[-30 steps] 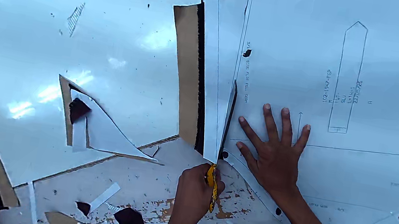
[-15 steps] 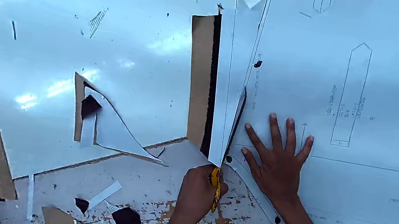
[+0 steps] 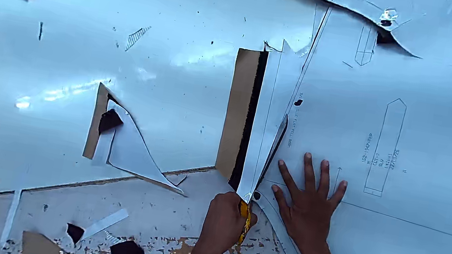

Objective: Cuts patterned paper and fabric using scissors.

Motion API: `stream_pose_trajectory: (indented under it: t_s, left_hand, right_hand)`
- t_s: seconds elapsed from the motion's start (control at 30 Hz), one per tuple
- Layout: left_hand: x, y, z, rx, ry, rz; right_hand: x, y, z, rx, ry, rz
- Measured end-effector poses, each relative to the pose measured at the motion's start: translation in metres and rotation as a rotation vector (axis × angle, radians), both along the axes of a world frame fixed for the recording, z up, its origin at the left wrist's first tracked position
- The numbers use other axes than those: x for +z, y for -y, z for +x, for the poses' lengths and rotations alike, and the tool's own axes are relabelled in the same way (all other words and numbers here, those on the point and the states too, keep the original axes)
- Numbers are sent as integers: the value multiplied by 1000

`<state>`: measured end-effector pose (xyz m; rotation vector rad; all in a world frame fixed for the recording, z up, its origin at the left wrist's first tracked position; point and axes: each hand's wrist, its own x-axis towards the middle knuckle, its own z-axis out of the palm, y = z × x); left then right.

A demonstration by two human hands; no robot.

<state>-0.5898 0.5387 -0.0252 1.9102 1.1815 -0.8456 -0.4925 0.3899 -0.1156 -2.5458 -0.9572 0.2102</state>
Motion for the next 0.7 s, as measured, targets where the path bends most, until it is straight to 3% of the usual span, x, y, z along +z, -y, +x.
stream_pose_trajectory:
  t_s: [0.53,0.7]
  left_hand:
    - [1,1,-3,112,76,-54]
    - [4,0,-2,80,36,-60]
  right_hand:
    - [-5,-1,1,6,56,-26]
    - [10,-1,3,-4,4,95]
